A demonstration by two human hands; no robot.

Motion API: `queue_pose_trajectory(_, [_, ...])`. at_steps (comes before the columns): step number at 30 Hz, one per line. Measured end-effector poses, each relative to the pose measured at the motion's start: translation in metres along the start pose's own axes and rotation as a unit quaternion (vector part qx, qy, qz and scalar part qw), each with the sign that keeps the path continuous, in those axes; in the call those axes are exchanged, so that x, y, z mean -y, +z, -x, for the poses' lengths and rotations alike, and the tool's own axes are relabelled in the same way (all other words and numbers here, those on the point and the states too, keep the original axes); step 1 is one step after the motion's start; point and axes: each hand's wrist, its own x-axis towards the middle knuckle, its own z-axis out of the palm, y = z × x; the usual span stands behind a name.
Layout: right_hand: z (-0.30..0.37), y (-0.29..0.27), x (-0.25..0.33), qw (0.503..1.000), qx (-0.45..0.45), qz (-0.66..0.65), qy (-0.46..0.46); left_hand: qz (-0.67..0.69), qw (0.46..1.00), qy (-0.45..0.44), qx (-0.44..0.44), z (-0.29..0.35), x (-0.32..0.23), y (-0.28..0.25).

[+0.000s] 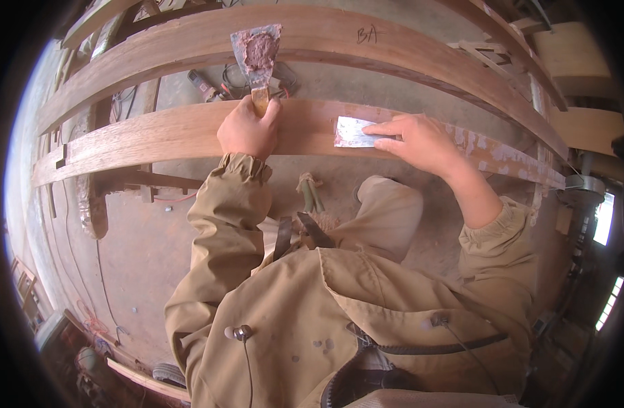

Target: The person applies wood filler to a curved wooden frame using a putty knife and a smaller scraper. They repeatedly scoop filler from a bucket and spread it along the frame's surface, smoothing it as they work.

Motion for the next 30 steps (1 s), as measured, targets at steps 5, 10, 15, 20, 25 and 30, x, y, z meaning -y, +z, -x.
queue_pose_trajectory(5, [0.008, 0.017, -0.033, 0.994, 0.014, -0.109, 0.027, 0.001, 1.0, 0.007, -0.002, 0.0, -0.001, -0.001])
queue_pose_trajectory(10, [0.001, -0.005, -0.004, 1.0, 0.011, -0.002, 0.025, 0.018, 1.0, -0.001, 0.003, 0.001, 0.0, -0.004])
queue_pose_trajectory(15, [-0.003, 0.012, -0.011, 0.998, -0.047, 0.012, -0.048, 0.006, 1.0, 0.003, 0.009, -0.002, -0.003, -0.001])
queue_pose_trajectory(20, [0.0, 0.005, -0.03, 0.997, 0.013, -0.063, 0.033, 0.006, 1.0, -0.001, 0.006, 0.002, 0.002, -0.002])
queue_pose_trajectory(25, [-0.003, 0.021, -0.027, 0.992, -0.053, -0.109, -0.04, 0.014, 1.0, 0.004, 0.001, 0.002, 0.001, 0.0])
queue_pose_trajectory(30, [-0.001, 0.012, -0.035, 0.999, -0.001, -0.046, 0.006, 0.002, 1.0, 0.001, 0.001, 0.0, 0.0, 0.001])
